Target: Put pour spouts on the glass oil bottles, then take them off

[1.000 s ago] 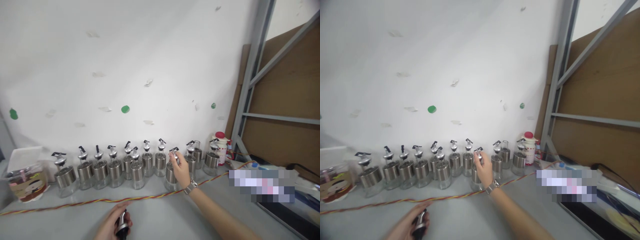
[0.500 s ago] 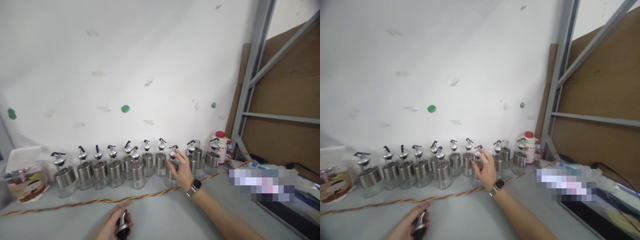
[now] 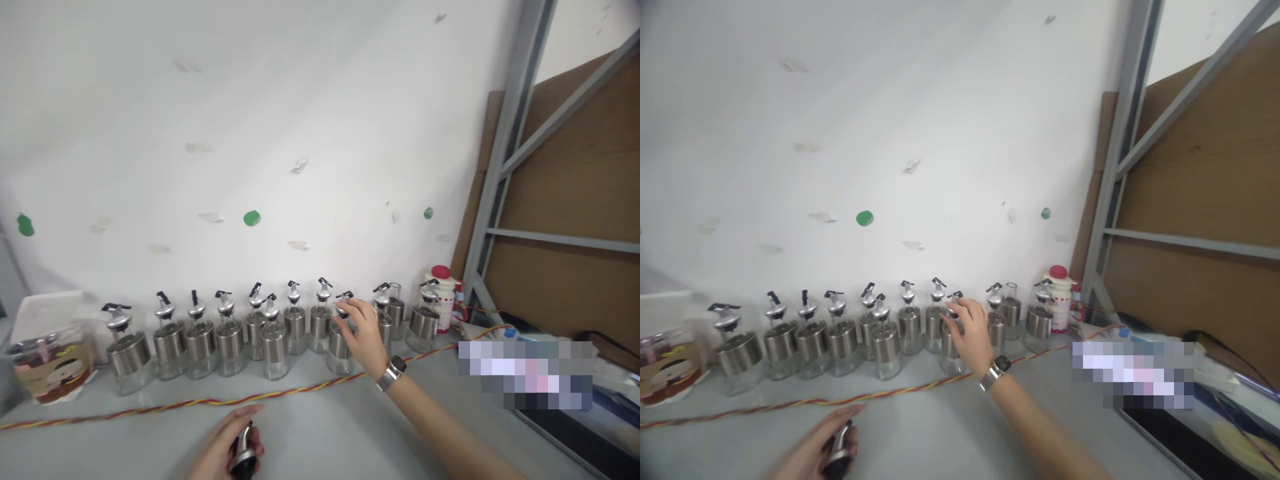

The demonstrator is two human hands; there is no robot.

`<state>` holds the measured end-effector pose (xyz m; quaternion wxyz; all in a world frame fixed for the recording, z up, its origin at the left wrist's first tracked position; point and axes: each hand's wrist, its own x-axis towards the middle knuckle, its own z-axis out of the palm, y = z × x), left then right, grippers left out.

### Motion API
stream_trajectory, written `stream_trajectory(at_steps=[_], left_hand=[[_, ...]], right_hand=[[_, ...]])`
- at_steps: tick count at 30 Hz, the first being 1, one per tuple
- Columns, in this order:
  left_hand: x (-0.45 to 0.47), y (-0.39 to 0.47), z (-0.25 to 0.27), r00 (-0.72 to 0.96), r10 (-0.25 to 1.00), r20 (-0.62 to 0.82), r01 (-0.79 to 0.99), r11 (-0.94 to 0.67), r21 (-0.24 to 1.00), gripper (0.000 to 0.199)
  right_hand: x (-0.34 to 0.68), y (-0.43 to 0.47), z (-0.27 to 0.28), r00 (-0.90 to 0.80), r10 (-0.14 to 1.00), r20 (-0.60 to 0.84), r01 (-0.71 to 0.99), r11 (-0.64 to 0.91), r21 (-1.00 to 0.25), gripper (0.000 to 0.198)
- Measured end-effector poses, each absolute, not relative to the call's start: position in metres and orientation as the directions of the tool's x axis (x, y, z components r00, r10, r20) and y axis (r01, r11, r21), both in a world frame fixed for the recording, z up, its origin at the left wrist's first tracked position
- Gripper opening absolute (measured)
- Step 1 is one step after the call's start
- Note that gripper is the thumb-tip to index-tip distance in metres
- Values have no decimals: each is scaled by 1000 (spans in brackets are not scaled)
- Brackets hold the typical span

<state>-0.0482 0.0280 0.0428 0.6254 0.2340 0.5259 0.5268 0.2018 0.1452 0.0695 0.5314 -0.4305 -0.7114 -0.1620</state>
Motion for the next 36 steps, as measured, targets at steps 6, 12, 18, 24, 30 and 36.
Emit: stream_trajectory(at_steps=[6, 12, 18, 24, 30, 36], left_hand=[[-49, 31, 38, -113, 898, -426, -412, 347, 842, 32], [-50, 31, 40, -89, 904, -419, -438, 342, 831, 28], [-44, 28, 29, -109, 950, -293, -439, 218, 872, 54], [-36, 23, 21, -61, 985, -161, -294, 136, 946, 77], [-38, 24, 23, -62, 997, -49, -265, 30, 964, 74], [-35, 15, 32, -112, 994, 6, -308, -40, 951, 77]], right_hand=[[201, 143, 65, -155, 509, 847, 750, 619, -235, 37], [225, 147, 55, -34, 276, 961, 831, 542, -127, 42], [243, 167, 44, 541, 311, 781, 650, 435, -623, 59], [234, 168, 31, 388, 506, 770, 623, 473, -624, 33], [208, 126, 78, 366, 423, 829, 607, 567, -557, 33], [145, 50, 118, -478, 639, 603, 365, 769, -525, 23]])
